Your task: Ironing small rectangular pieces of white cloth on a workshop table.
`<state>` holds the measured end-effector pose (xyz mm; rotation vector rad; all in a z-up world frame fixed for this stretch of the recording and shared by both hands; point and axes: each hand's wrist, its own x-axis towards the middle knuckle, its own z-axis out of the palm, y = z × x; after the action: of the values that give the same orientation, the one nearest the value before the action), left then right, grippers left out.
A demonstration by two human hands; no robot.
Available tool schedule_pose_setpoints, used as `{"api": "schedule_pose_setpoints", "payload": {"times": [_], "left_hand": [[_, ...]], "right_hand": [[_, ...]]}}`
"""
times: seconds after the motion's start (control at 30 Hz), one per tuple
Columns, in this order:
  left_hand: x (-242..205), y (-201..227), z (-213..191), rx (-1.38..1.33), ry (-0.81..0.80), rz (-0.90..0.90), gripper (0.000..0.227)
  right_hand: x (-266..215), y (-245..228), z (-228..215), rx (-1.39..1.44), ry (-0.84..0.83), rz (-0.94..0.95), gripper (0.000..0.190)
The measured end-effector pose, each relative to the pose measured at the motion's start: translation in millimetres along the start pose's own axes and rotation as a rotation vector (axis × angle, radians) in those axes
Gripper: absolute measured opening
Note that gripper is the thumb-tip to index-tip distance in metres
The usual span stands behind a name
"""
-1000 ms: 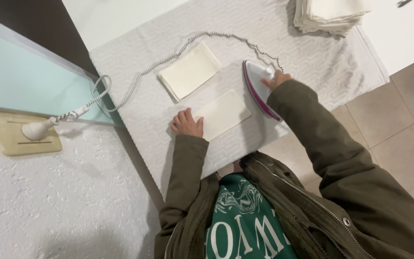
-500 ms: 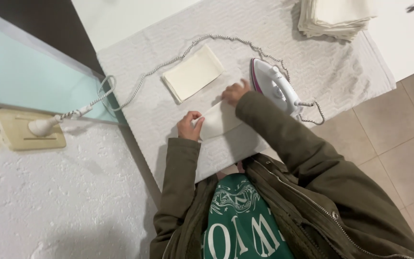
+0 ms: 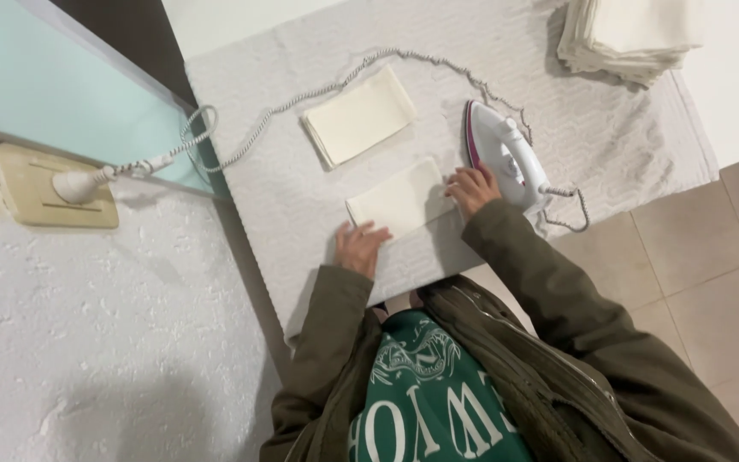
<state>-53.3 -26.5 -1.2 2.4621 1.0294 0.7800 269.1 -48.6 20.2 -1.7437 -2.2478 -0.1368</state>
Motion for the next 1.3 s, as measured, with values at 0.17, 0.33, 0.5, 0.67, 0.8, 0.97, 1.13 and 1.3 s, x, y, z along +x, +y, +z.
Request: {"api": "schedule_pose_setpoints", "payload": {"times": [0.17, 0.33, 0.5, 0.67, 0.8, 0.97, 1.13, 1.3], "left_hand": [[-12, -3, 5, -0.122, -0.093, -0.118, 0.047], [32, -18, -3, -0.124, 0.103, -0.453, 0.038], [52, -23, -1, -0.044, 0.106, -0.548, 0.041], [63, -25, -1, 0.049, 0.069, -0.526, 0.029], [57, -34, 5, 0.062, 0.097, -0.490, 0.025], [53, -38, 7, -0.013, 0.087, -0.476, 0.026], [53, -49, 10, -0.018, 0.158, -0.401, 0.023], [51, -41, 4, 0.009, 0.126, -0.399, 0.024]], "right_hand": [[19, 31, -66, 0.140, 0.053, 0.299, 0.031], [32, 85, -57, 0.198, -0.104, 0.722, 0.047], [39, 88, -57, 0.347, -0.588, 0.994, 0.059], [17, 38, -21, 0.325, -0.596, 0.900, 0.068], [24, -3, 4, 0.363, -0.554, 0.856, 0.065], [63, -11, 0, 0.415, -0.618, 0.935, 0.063], [55, -22, 11, 0.481, -0.624, 0.935, 0.062], [71, -42, -10, 0.365, -0.576, 0.911, 0.063]]}}
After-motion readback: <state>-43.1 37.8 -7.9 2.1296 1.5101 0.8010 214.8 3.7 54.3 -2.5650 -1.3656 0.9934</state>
